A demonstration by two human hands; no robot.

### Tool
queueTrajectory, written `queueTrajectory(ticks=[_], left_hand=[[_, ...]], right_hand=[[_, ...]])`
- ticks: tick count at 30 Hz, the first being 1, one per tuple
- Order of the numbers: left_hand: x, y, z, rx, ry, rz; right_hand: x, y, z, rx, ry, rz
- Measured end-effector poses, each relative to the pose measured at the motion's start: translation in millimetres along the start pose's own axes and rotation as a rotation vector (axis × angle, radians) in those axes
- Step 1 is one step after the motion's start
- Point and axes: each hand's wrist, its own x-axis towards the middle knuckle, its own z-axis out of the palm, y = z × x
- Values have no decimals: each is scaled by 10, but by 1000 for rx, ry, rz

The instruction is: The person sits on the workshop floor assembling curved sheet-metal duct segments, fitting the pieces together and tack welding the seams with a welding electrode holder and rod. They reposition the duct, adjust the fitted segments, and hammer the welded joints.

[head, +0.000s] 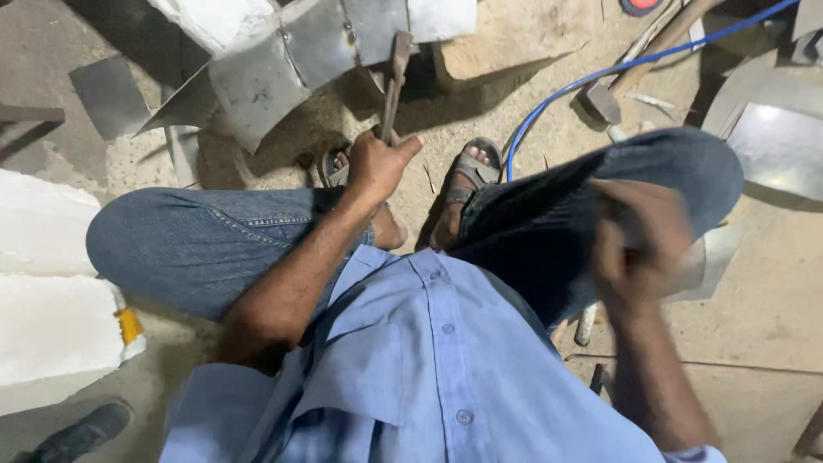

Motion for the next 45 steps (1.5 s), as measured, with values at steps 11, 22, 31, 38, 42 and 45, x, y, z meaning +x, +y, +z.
queueTrajectory(ticks=[11,22,31,38,42,45], left_hand=[[-3,108,71,81,-27,-75],[123,379,-54,-183,-74,-189],[239,15,336,11,-435,-317],[73,143,269,-85,-269,-180],[21,334,181,-205,28,-88],[27,307,259,-24,-13,-139]], right_hand=[[2345,167,836,501,167,-72],[5163,745,3566,-671,-1255,-474],[4677,1266,5281,-1244,-1612,-293],[4793,905,5073,-1009,-1455,-247],[4813,756,3663,-655,-1199,-345],[4389,571,2370,-337,-894,-339]])
